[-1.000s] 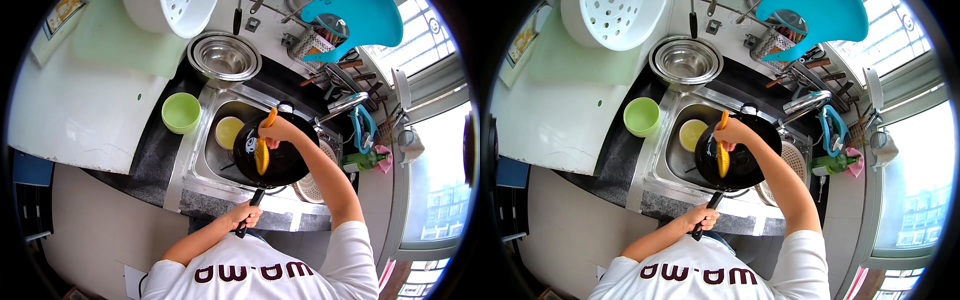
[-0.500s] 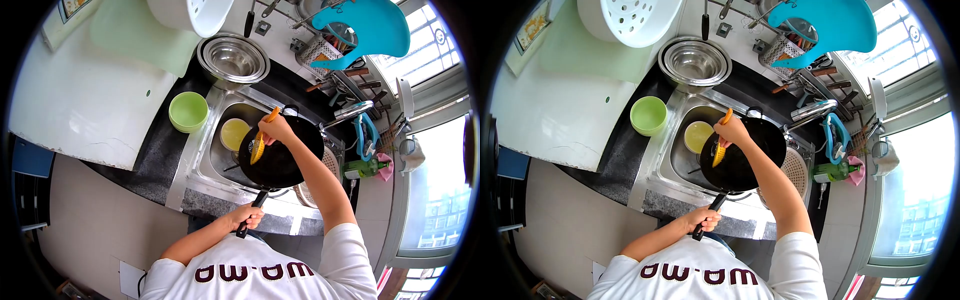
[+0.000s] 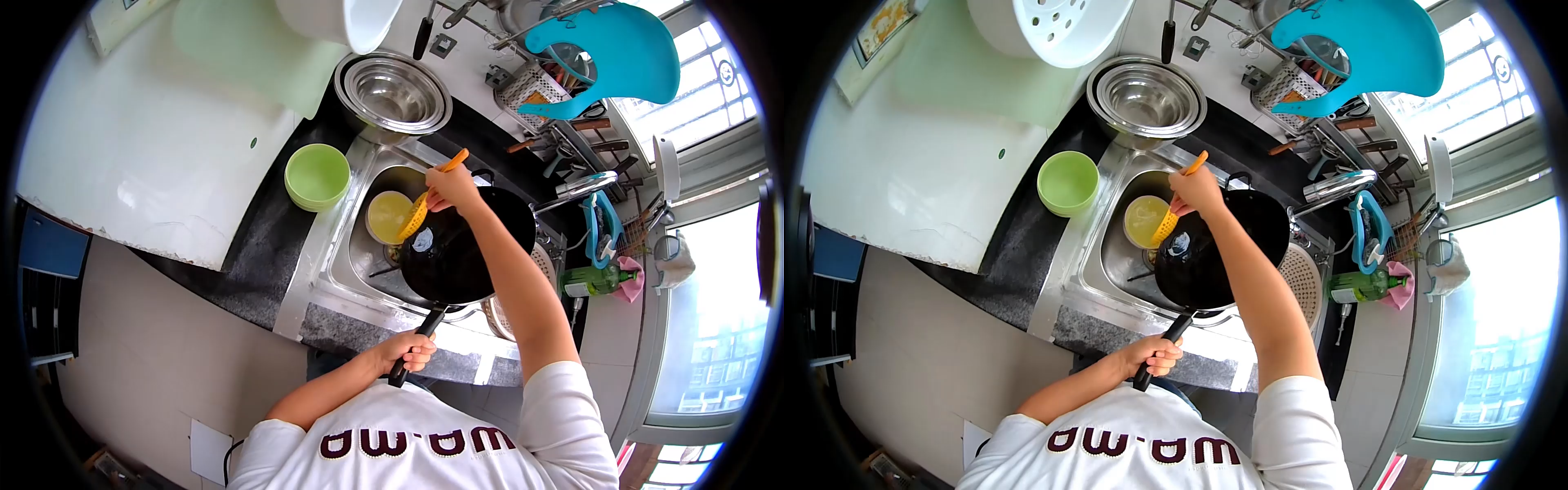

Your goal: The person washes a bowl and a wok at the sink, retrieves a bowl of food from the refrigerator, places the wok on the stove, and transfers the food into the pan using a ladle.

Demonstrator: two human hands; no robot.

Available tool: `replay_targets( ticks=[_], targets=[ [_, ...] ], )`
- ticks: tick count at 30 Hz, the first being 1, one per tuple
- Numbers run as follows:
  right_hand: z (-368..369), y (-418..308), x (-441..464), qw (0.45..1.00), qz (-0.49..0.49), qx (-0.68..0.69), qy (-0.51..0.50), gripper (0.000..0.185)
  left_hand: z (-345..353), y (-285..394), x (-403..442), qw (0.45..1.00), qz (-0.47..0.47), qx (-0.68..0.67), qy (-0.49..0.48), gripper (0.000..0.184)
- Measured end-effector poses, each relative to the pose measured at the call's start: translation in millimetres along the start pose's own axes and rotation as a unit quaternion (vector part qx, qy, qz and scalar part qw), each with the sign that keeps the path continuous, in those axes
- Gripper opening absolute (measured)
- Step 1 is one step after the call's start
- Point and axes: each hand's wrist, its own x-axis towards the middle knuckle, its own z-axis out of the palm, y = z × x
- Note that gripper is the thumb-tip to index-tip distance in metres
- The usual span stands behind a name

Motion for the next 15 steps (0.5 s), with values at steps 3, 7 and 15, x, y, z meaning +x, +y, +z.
replay_targets(
  ticks=[3, 7, 15],
  targets=[
    [-11.7, -2.9, -3.1, 0.979, 0.045, -0.194, -0.038, 0.024, 1.7, 1.1, -0.7, 1.0, 0.0, -0.001, -0.004, 0.016],
    [4.9, 14.0, -12.1, 0.962, 0.042, -0.268, -0.029, 0.027, 3.4, 2.1, -1.9, 1.0, -0.002, -0.003, -0.004, 0.017],
    [-0.9, 3.3, -4.1, 0.953, 0.044, -0.298, -0.039, 0.027, 4.9, 2.9, -3.4, 0.998, -0.003, -0.044, -0.034, 0.016]
  ],
)
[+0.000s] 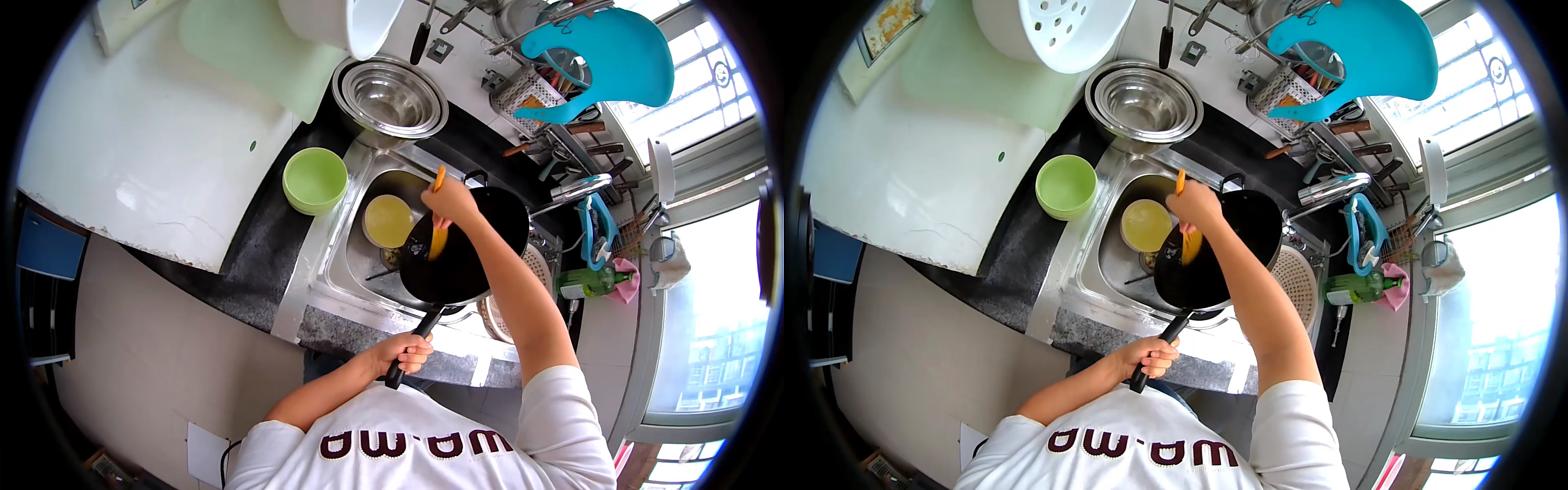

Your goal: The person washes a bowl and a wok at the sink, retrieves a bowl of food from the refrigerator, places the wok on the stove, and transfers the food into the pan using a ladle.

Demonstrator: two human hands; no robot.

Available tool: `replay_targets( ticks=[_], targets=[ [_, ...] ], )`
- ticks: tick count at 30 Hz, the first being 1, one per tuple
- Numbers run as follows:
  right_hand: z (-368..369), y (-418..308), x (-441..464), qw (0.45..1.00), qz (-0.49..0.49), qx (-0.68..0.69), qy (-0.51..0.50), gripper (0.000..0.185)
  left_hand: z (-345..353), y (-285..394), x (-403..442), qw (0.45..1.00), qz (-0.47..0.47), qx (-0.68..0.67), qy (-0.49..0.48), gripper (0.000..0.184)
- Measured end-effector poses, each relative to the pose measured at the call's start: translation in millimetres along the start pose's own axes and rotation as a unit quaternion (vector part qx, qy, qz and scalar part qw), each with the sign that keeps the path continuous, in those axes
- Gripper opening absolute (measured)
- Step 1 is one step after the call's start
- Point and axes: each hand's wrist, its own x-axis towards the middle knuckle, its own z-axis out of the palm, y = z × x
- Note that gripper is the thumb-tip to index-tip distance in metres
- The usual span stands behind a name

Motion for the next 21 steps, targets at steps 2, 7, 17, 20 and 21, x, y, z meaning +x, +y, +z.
replay_targets(
  ticks=[2, 7, 17, 20, 21],
  targets=[
    [15.2, 10.6, -2.2, 0.999, 0.022, 0.014, -0.039, 0.027, 0.0, -0.3, 0.1, 1.0, -0.003, 0.002, -0.004, 0.016],
    [9.6, 3.3, -34.8, 0.973, -0.081, 0.214, 0.016, 0.018, -1.9, 0.6, -0.5, 1.0, -0.004, -0.004, 0.011, 0.012],
    [-59.5, 135.6, -267.1, 0.912, -0.286, 0.179, 0.235, 0.009, 51.5, 10.0, -5.9, 0.967, 0.002, 0.166, 0.193, 0.015],
    [-27.6, 199.0, -306.8, 0.892, -0.106, 0.313, 0.309, 0.013, 59.2, 8.9, -4.2, 0.94, -0.001, 0.212, 0.266, 0.017],
    [-11.0, 226.2, -304.1, 0.888, -0.092, 0.308, 0.328, 0.011, 64.0, 6.8, -3.5, 0.927, 0.009, 0.235, 0.293, 0.018]
  ],
)
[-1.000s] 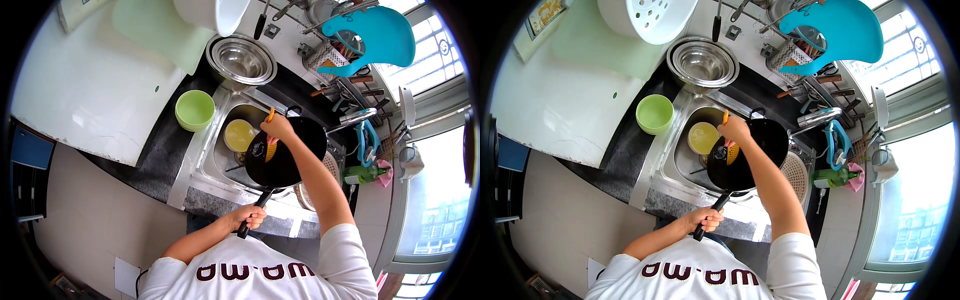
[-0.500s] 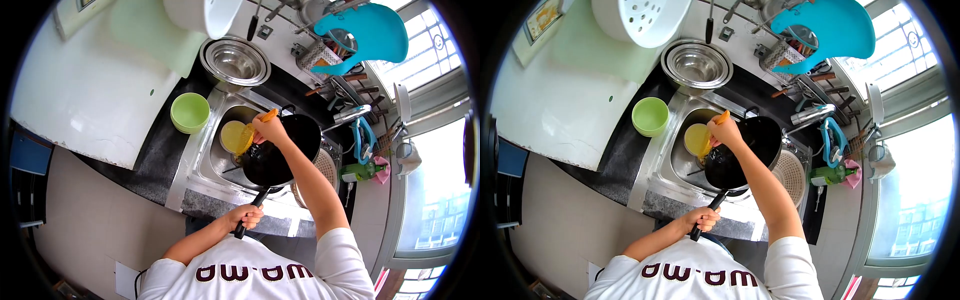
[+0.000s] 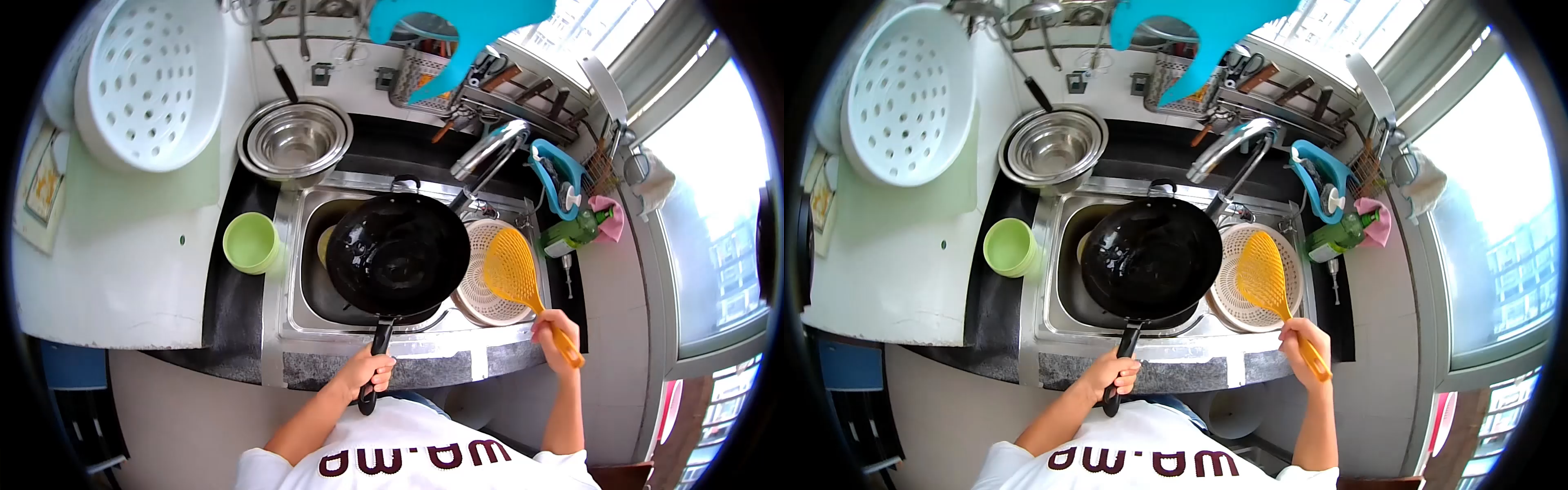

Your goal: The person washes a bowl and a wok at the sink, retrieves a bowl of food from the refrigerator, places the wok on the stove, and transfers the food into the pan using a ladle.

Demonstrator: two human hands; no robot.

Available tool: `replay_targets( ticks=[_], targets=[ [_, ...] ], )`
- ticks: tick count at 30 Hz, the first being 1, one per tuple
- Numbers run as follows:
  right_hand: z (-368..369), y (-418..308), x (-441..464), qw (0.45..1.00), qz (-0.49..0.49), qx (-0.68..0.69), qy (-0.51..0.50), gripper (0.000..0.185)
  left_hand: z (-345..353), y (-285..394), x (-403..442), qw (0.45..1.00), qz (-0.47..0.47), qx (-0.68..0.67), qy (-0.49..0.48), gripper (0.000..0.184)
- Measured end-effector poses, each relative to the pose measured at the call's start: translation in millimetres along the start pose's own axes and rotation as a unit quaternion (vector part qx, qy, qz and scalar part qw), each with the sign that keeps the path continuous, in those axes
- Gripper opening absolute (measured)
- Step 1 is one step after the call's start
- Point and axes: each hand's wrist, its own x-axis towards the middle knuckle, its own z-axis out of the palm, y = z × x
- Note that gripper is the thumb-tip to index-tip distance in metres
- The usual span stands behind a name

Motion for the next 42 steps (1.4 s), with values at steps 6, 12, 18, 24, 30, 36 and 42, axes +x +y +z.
replay_targets(
  ticks=[6, 12, 18, 24, 30, 36, 42],
  targets=[
    [30.4, 137.1, 3.2, 0.997, 0.001, -0.022, 0.07, 0.014, 8.0, -10.7, 3.7, 0.991, 0.043, 0.087, 0.093, 0.018],
    [4.0, 201.2, 5.2, 0.978, 0.072, -0.183, -0.07, 0.041, -0.5, -21.6, 12.9, 0.98, 0.064, 0.125, 0.141, 0.017],
    [25.3, 212.8, 108.3, 0.977, -0.021, -0.186, 0.106, 0.035, -4.7, -38.1, 28.7, 0.981, 0.054, 0.096, 0.161, 0.019],
    [84.9, 185.3, 241.0, 0.986, -0.014, -0.14, 0.09, 0.031, -14.4, -50.7, 39.3, 0.972, 0.045, 0.107, 0.206, 0.017],
    [89.0, 191.5, 249.7, 0.993, -0.02, -0.068, 0.092, 0.024, -26.3, -59.5, 45.8, 0.972, 0.061, 0.103, 0.201, 0.015],
    [84.9, 205.5, 253.6, 0.997, -0.007, -0.042, 0.067, 0.023, -21.2, -56.5, 42.9, 0.972, 0.064, 0.109, 0.198, 0.015],
    [80.0, 208.5, 257.2, 0.999, -0.005, -0.022, 0.039, 0.025, -22.7, -55.1, 42.5, 0.972, 0.048, 0.111, 0.203, 0.016]
  ],
)
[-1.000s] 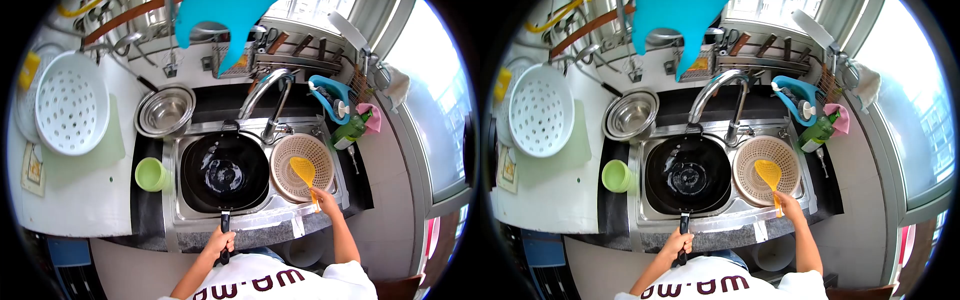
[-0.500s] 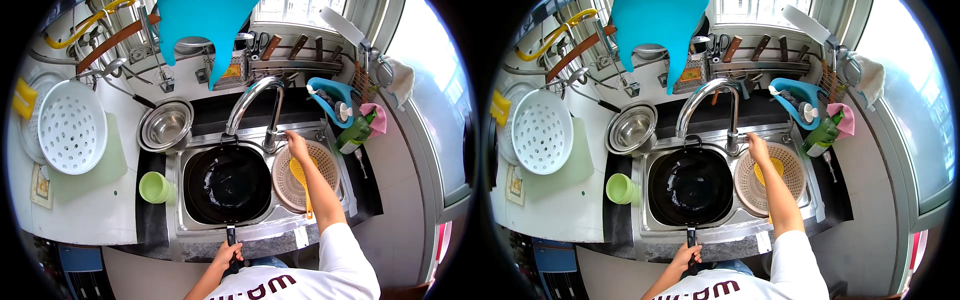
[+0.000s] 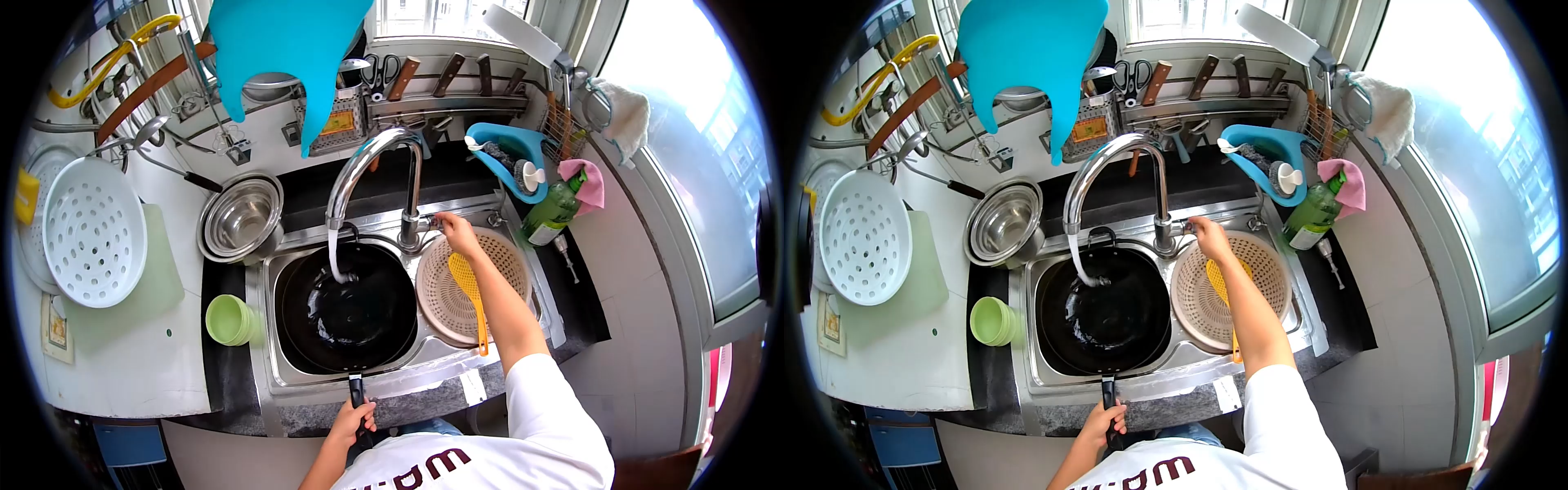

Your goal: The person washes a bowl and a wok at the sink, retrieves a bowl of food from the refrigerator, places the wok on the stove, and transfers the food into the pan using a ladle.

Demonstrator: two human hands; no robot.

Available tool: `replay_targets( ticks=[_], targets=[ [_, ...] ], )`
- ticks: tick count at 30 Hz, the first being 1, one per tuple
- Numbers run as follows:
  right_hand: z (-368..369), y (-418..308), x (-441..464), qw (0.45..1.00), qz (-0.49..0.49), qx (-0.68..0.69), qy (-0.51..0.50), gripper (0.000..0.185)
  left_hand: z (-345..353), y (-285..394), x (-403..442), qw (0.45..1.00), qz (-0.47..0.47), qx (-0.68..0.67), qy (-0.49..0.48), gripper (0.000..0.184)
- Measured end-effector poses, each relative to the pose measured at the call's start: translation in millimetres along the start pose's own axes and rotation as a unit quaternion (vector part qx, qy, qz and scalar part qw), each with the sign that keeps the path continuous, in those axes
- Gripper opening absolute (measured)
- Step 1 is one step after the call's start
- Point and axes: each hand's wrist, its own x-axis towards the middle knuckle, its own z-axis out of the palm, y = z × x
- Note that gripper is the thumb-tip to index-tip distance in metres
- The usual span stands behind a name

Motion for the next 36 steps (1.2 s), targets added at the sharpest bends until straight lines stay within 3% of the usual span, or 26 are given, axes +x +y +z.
replay_targets(
  ticks=[3, 4, 6, 7, 8, 10, 12, 13, 14, 19, 25, 29, 31, 33, 34, 36],
  targets=[
    [-11.0, 9.9, 7.1, 0.997, -0.074, -0.028, 0.022, 0.027, 1.2, -0.5, -0.2, 1.0, 0.005, -0.006, 0.001, 0.016],
    [-33.8, -15.1, 5.3, 0.996, -0.048, -0.063, 0.043, 0.028, 0.8, -0.7, -1.9, 1.0, 0.008, -0.015, 0.001, 0.016],
    [-88.3, -63.7, -0.2, 0.951, -0.203, -0.133, 0.189, 0.021, 2.4, 1.0, -2.0, 1.0, 0.013, -0.014, -0.002, 0.016],
    [-111.9, -66.3, 3.3, 0.919, -0.213, -0.205, 0.26, 0.022, 2.1, 0.2, -2.5, 1.0, 0.015, -0.011, -0.005, 0.016],
    [-139.4, -88.9, 0.5, 0.879, -0.174, -0.337, 0.289, 0.028, -1.3, -2.0, 0.5, 1.0, 0.01, -0.007, -0.011, 0.017],
    [-171.8, -66.1, 15.4, 0.796, -0.141, -0.489, 0.327, 0.031, -3.4, -1.7, 1.1, 1.0, 0.012, -0.004, -0.021, 0.017],
    [-194.0, -22.5, 26.3, 0.771, -0.124, -0.582, 0.226, 0.026, -5.0, -2.7, 1.3, 1.0, 0.018, -0.011, -0.02, 0.017],
    [-203.9, -6.9, 33.6, 0.806, -0.125, -0.551, 0.177, 0.021, -5.0, -2.1, 0.9, 1.0, 0.016, -0.008, -0.026, 0.017],
    [-212.6, -0.5, 39.6, 0.859, -0.058, -0.497, 0.105, 0.017, -5.0, -1.3, 0.9, 0.999, 0.013, -0.003, -0.033, 0.017],
    [-228.6, -12.4, 27.0, 0.859, -0.153, -0.483, 0.065, 0.016, -6.7, -2.1, 0.4, 0.999, 0.02, -0.014, -0.035, 0.018],
    [-218.6, -23.9, 16.8, 0.872, -0.16, -0.454, 0.09, 0.017, -10.6, 0.5, -0.6, 0.999, -0.012, -0.02, -0.037, 0.015],
    [-210.3, -80.2, -14.1, 0.897, -0.146, -0.393, 0.138, 0.018, -14.1, -4.4, -6.6, 0.999, -0.017, -0.028, -0.034, 0.016],
    [-191.9, -104.2, -36.2, 0.944, -0.095, -0.307, 0.077, 0.017, -16.5, -8.5, -12.4, 0.998, -0.013, -0.031, -0.057, 0.017],
    [-139.2, -122.6, -60.3, 0.993, -0.069, -0.091, -0.032, 0.017, -18.2, -11.9, -18.7, 0.998, -0.018, -0.029, -0.054, 0.022],
    [-105.5, -128.6, -69.8, 0.994, -0.044, -0.024, -0.1, 0.018, -20.0, -14.7, -19.8, 0.997, -0.03, -0.035, -0.067, 0.025],
    [-27.0, -160.3, -91.4, 0.962, 0.102, 0.012, -0.254, 0.031, -19.8, -17.7, -20.3, 0.995, -0.045, -0.045, -0.082, 0.033]
  ],
)
